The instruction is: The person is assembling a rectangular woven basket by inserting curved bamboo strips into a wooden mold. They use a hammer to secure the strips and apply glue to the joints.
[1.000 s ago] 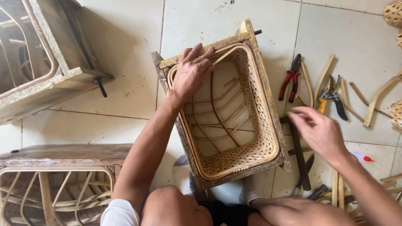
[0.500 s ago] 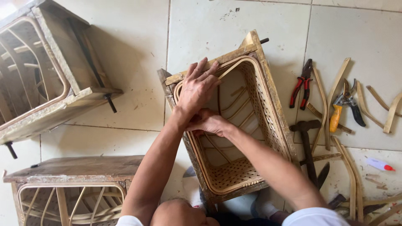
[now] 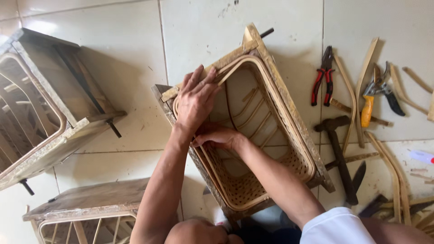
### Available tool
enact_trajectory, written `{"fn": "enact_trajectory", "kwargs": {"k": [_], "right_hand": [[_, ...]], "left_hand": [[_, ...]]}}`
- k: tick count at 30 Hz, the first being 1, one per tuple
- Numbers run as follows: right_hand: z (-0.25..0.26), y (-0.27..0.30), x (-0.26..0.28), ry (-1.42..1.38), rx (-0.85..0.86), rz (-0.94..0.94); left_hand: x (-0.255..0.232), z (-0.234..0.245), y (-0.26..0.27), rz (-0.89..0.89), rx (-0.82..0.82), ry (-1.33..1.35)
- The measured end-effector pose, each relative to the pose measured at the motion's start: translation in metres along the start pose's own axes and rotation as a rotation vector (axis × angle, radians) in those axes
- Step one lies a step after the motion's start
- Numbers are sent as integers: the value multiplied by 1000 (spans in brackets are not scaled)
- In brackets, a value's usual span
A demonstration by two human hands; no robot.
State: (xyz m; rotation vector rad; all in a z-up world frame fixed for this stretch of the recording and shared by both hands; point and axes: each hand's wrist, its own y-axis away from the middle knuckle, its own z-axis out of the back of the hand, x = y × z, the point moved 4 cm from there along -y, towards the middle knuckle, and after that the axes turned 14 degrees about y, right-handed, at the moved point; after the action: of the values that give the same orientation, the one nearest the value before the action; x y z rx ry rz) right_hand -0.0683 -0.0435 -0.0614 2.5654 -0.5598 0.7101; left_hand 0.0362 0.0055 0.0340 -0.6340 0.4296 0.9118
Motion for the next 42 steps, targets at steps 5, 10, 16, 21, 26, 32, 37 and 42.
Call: {"fn": "enact_trajectory", "kwargs": {"k": [5, 10, 16, 21, 26, 32, 37, 42], "right_hand": [[7, 0, -8, -11, 14, -37], [0, 1, 1, 30, 22, -53], [4, 33, 41, 316, -354, 105], [43, 117, 62, -184, -1092, 570], [50, 116, 60, -244, -1294, 668], [50, 100, 53, -38, -1603, 696], [50, 99, 52, -42, -1663, 750], [45, 96, 45, -3, -1695, 711]], "left_hand": [[2, 1, 0, 36, 13, 14], [2, 2, -1, 42, 7, 4], [10, 0, -2, 55, 14, 24], [21, -5, 0, 195, 53, 116], [10, 2, -3, 75, 92, -11], [11, 2, -3, 64, 89, 19], [12, 1, -4, 62, 82, 49], [14, 0, -2, 53, 67, 44]]}}
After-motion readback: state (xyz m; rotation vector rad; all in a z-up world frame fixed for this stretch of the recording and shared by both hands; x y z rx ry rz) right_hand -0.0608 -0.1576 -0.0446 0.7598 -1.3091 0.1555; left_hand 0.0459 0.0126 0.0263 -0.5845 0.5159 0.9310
